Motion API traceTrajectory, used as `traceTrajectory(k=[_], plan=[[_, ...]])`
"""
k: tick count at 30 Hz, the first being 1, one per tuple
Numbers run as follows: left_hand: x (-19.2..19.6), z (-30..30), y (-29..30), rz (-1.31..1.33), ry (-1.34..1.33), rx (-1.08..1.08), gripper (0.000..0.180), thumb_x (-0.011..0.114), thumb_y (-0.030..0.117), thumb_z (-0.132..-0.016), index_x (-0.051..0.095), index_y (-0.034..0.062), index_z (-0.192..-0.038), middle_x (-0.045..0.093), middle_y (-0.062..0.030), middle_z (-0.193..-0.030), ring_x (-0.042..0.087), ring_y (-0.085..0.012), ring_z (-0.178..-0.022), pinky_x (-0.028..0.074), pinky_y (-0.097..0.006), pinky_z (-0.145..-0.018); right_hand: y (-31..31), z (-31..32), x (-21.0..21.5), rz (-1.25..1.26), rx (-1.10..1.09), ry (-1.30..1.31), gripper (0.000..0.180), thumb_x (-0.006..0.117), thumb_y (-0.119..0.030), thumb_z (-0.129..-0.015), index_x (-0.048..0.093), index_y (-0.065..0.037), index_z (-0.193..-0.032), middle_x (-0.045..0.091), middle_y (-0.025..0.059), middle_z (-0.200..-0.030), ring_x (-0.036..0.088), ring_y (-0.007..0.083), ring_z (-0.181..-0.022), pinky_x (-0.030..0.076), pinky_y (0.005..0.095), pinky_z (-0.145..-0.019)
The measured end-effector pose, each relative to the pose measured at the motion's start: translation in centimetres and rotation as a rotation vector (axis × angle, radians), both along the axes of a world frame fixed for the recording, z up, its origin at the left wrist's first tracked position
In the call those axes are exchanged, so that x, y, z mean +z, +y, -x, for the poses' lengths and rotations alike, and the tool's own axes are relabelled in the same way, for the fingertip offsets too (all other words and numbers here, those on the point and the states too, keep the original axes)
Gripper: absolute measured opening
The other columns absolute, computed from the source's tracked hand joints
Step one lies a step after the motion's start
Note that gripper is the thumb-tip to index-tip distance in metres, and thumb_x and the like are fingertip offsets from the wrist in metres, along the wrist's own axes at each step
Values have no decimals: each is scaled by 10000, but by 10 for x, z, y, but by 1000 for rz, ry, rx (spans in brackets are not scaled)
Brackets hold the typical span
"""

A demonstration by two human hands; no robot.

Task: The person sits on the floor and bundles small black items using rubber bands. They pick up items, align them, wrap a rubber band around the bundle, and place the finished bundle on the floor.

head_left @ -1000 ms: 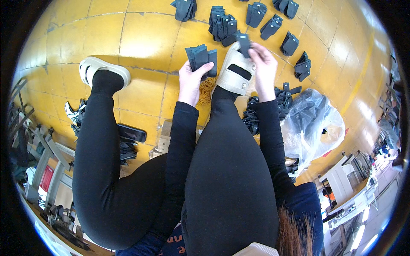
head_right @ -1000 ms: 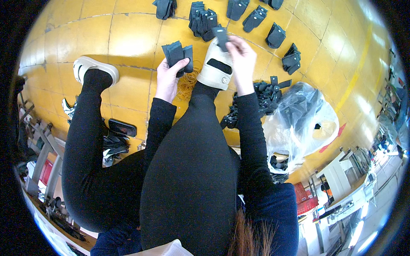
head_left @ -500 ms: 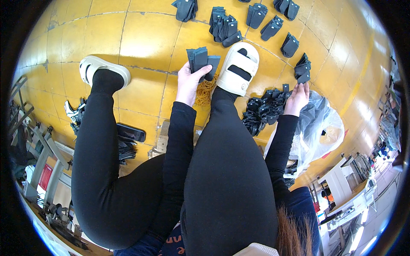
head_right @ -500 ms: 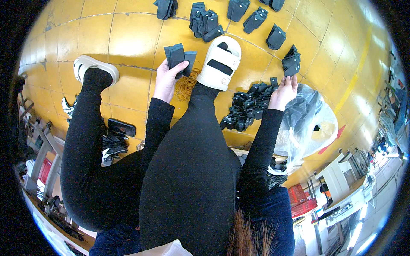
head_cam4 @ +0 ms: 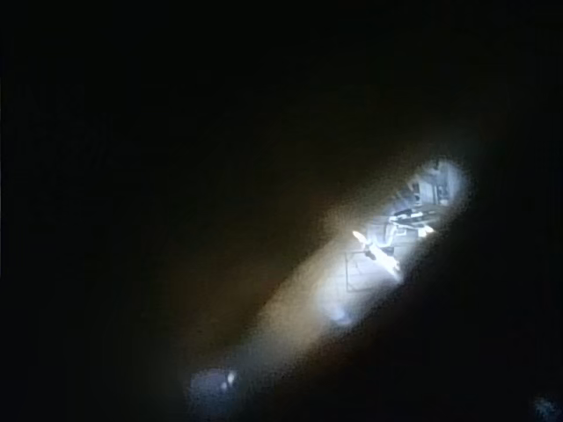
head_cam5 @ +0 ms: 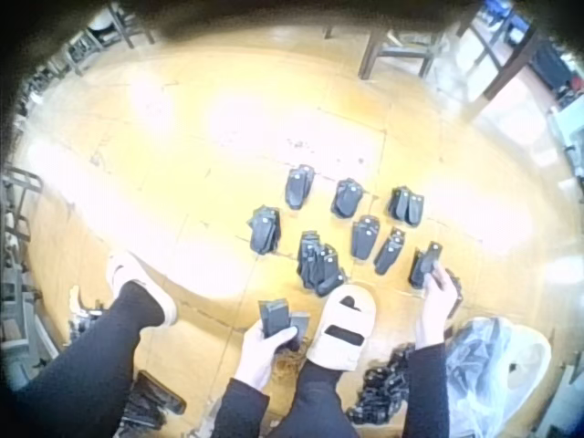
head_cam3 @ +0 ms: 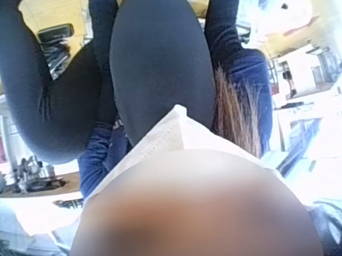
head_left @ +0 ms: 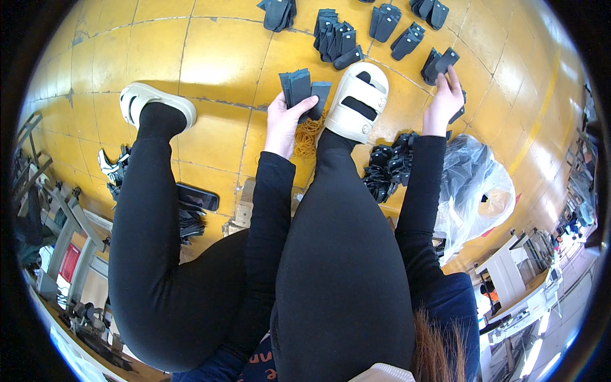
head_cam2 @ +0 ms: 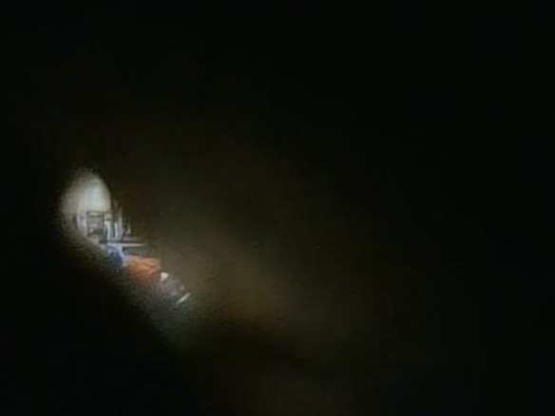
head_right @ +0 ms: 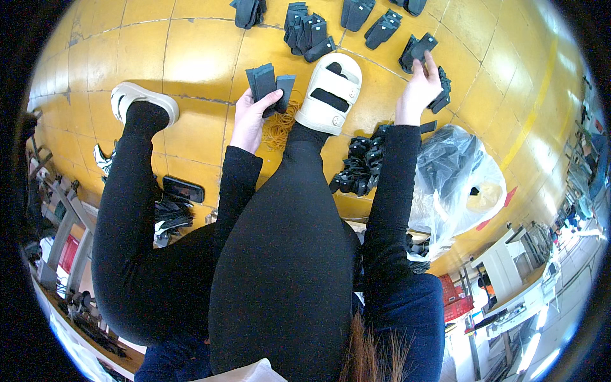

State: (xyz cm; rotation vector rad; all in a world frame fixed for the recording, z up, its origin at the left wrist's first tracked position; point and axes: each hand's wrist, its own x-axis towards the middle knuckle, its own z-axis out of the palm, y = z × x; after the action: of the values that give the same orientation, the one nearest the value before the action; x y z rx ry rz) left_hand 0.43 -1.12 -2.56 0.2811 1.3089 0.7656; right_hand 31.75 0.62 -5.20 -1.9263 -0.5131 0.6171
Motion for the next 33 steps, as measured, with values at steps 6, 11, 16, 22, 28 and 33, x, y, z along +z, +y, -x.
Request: traceTrajectory(k=[6,11,16,22,28,33], plan=[[0,0,0,2,-16,7,261,727,44,-770,617,18,-1006,665,-41,-947,616,-102,-842,472,-250,-810,47,-1,6,-149,-3,20,504,635,-106,-855,469,66,-1299,491,141,-1316,529,183,-1105,433,284,-895],[0,1,-1,16,-16,22,259,732,56,-772,618,21,-1002,666,-40,-943,618,-101,-838,476,-249,-800,69,-2,7,-112,51,130,555,645,-141,-857,435,56,-1332,431,145,-1393,494,196,-1171,412,324,-937],[0,2,-1,13,-22,35,255,734,67,-778,618,26,-1001,663,-36,-941,618,-99,-832,480,-248,-787,92,-14,-8,-95,108,194,400,630,-197,-871,578,8,-1210,549,83,-1244,495,193,-1099,405,307,-889],[1,3,1,-1,-39,41,255,719,75,-794,611,38,-1022,656,-22,-942,614,-94,-830,483,-251,-773,121,-27,-17,-88,86,268,351,606,-201,-888,593,-16,-1186,573,72,-1208,523,184,-1073,427,305,-858],[3,0,2,-33,-117,61,284,696,61,-807,596,49,-1072,641,-16,-994,609,-99,-879,481,-253,-810,79,45,19,30,751,264,318,568,-206,-904,608,-43,-1173,664,25,-1047,600,88,-886,440,223,-751],[10,-5,6,-73,-151,35,338,690,53,-812,582,51,-1132,630,-28,-1054,592,-104,-954,470,-255,-848,27,115,43,242,1082,117,266,640,-169,-863,643,-32,-1091,660,22,-984,584,78,-810,461,219,-755]])
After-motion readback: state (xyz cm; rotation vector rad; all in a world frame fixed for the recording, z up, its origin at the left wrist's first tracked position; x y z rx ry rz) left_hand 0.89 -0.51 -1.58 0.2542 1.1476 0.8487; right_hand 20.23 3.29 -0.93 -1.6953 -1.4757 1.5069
